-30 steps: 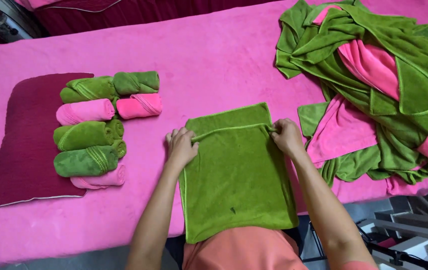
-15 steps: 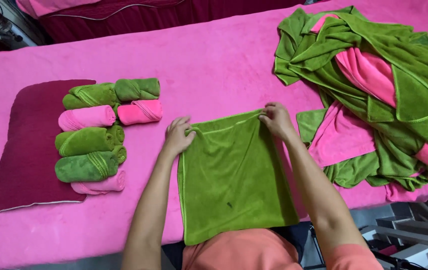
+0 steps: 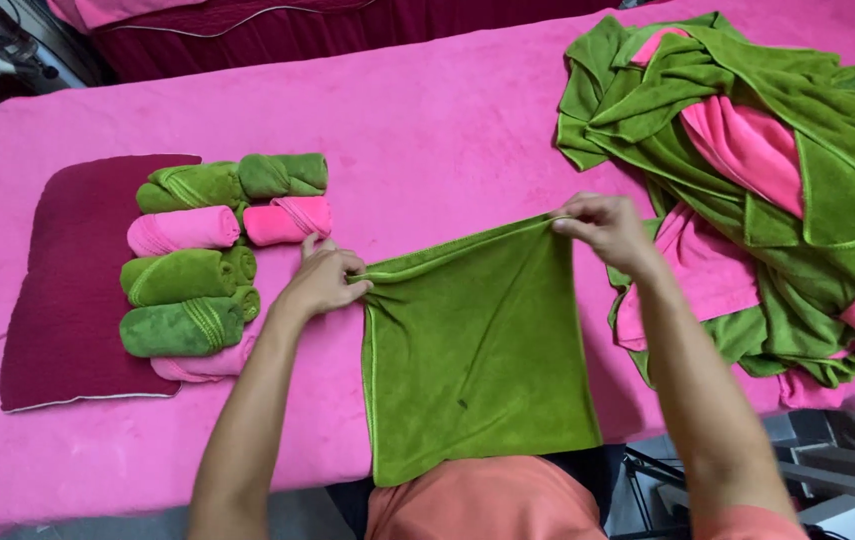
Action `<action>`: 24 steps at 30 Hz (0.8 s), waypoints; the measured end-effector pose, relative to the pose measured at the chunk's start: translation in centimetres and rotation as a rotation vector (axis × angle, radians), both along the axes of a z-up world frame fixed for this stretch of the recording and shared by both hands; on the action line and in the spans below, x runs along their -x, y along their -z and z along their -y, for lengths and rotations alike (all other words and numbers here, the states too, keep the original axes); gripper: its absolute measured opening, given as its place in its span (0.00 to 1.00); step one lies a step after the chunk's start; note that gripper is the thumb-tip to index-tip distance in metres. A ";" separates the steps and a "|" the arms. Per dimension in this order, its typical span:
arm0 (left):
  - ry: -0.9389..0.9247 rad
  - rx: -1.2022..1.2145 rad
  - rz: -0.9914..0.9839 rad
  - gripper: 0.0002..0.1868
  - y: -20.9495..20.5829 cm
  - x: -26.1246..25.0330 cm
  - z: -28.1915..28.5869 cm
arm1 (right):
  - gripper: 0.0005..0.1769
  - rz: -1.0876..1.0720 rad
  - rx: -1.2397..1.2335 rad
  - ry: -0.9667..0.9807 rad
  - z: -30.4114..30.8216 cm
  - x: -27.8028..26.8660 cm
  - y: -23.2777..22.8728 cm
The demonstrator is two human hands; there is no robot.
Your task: Folding and rolling small towels into decorative shapes on a massage table.
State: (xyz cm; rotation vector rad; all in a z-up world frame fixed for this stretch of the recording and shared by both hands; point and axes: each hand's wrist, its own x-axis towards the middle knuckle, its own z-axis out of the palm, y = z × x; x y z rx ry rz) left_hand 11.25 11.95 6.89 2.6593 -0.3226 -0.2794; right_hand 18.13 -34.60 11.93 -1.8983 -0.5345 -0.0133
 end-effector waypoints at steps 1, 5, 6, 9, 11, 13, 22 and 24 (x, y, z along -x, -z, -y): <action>0.027 0.074 0.029 0.08 -2.0 0.9 -0.1 | 0.07 0.052 0.000 -0.046 0.3 0.6 -2.2; 0.088 0.333 0.229 0.06 -8.6 3.5 -1.0 | 0.06 0.188 0.001 -0.119 1.9 2.6 -9.1; 0.090 0.332 0.233 0.06 -9.5 3.9 -1.4 | 0.06 0.193 0.001 -0.118 2.7 3.1 -10.2; 0.063 0.445 0.413 0.07 -12.9 5.5 -1.8 | 0.04 0.200 -0.058 -0.169 4.4 4.7 -13.5; -0.106 0.696 0.444 0.07 -15.6 7.0 -0.9 | 0.03 0.269 -0.067 -0.105 5.1 6.0 -15.3; -0.161 0.832 0.467 0.09 -15.5 7.6 -1.0 | 0.06 0.272 -0.099 -0.026 5.0 7.5 -16.3; -0.281 1.030 0.594 0.10 -17.1 9.6 0.6 | 0.14 0.345 -0.229 0.153 7.7 8.2 -14.3; -0.269 1.034 0.611 0.10 -17.5 9.8 0.8 | 0.14 0.345 -0.240 0.185 8.0 8.2 -14.0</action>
